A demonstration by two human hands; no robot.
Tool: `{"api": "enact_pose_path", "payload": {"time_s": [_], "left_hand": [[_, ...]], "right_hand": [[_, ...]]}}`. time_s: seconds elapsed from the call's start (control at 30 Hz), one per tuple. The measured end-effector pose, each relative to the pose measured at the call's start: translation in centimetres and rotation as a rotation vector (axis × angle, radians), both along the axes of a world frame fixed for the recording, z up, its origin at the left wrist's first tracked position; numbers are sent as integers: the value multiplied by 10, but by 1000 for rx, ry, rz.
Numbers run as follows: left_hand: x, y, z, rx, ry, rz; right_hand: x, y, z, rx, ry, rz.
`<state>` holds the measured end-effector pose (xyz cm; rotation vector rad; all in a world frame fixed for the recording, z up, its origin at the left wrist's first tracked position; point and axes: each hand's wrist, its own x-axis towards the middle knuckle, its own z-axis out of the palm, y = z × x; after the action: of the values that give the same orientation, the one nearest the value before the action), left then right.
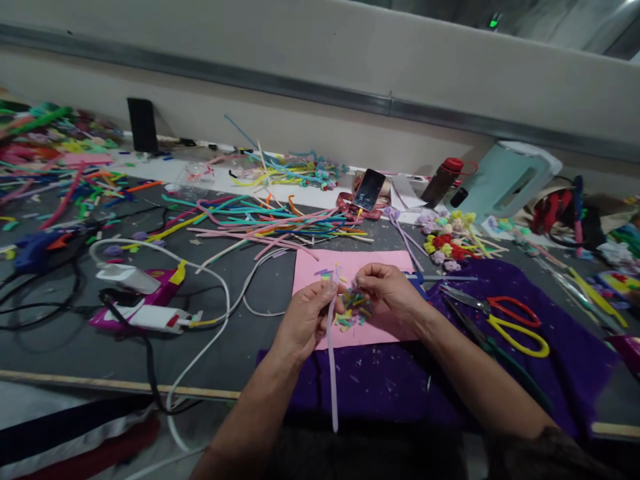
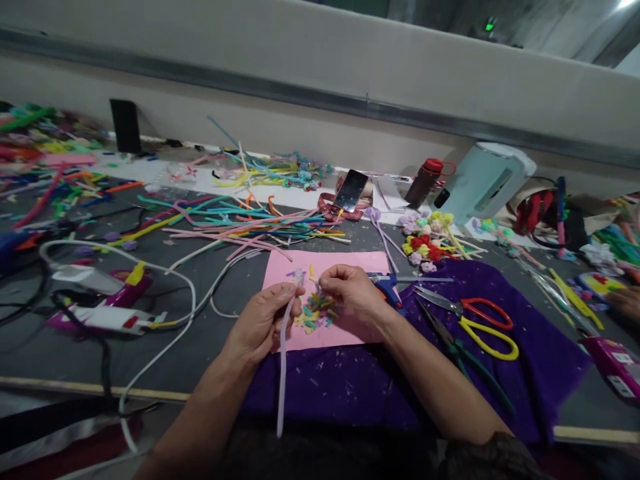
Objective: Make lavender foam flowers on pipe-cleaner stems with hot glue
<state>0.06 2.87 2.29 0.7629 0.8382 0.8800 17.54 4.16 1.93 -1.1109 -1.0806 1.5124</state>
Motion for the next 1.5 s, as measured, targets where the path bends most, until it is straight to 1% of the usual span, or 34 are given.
{"api": "enact_pose_path", "payload": {"time_s": [0.1, 0.27, 0.37, 0.47, 0.53, 0.67, 0.73, 0.8, 0.87, 0.97, 1.03, 1.1, 1.2, 1.3, 1.4, 1.5], "left_hand": [[0, 0, 0, -5, -5, -7], [1, 0, -1, -14, -8, -4], [2, 1, -1, -21, 13, -1], [3, 1, -1, -15, 40, -21], [4, 1, -2, -12, 40, -38], [5, 0, -5, -13, 16, -66], [6, 0, -6, -10, -9, -73], [6, 0, -6, -8, -31, -73], [6, 0, -6, -8, -32, -73], [6, -1, -6, -8, -10, -70], [6, -1, -5, -11, -4, -69], [5, -1, -5, -19, -2, -58], [5, -1, -4, -20, 11, -25], [6, -2, -4, 4, 32, 1], [6, -3, -4, 43, 59, 11], [7, -5, -5, 105, 92, 15]], "right_hand": [[1, 0, 2, 6, -70, -13], [4, 2, 3, -79, 62, 22], [3, 1, 3, -37, 44, 15], [0, -5, 4, 80, -68, -9], [-3, -10, 7, 199, -192, -26], [-9, -20, 14, 565, -513, -21], [-10, -22, 16, 718, -600, -3], [-11, -23, 17, 795, -632, 13], [-10, -23, 17, 808, -643, 28], [-11, -23, 16, 775, -618, 43], [-11, -24, 15, 714, -562, 47], [-11, -23, 14, 582, -454, 42], [-8, -19, 12, 319, -253, 4], [-5, -15, 11, 131, -142, 18], [-6, -15, 12, 57, -121, 97], [-8, -17, 12, 56, -133, 141]]}}
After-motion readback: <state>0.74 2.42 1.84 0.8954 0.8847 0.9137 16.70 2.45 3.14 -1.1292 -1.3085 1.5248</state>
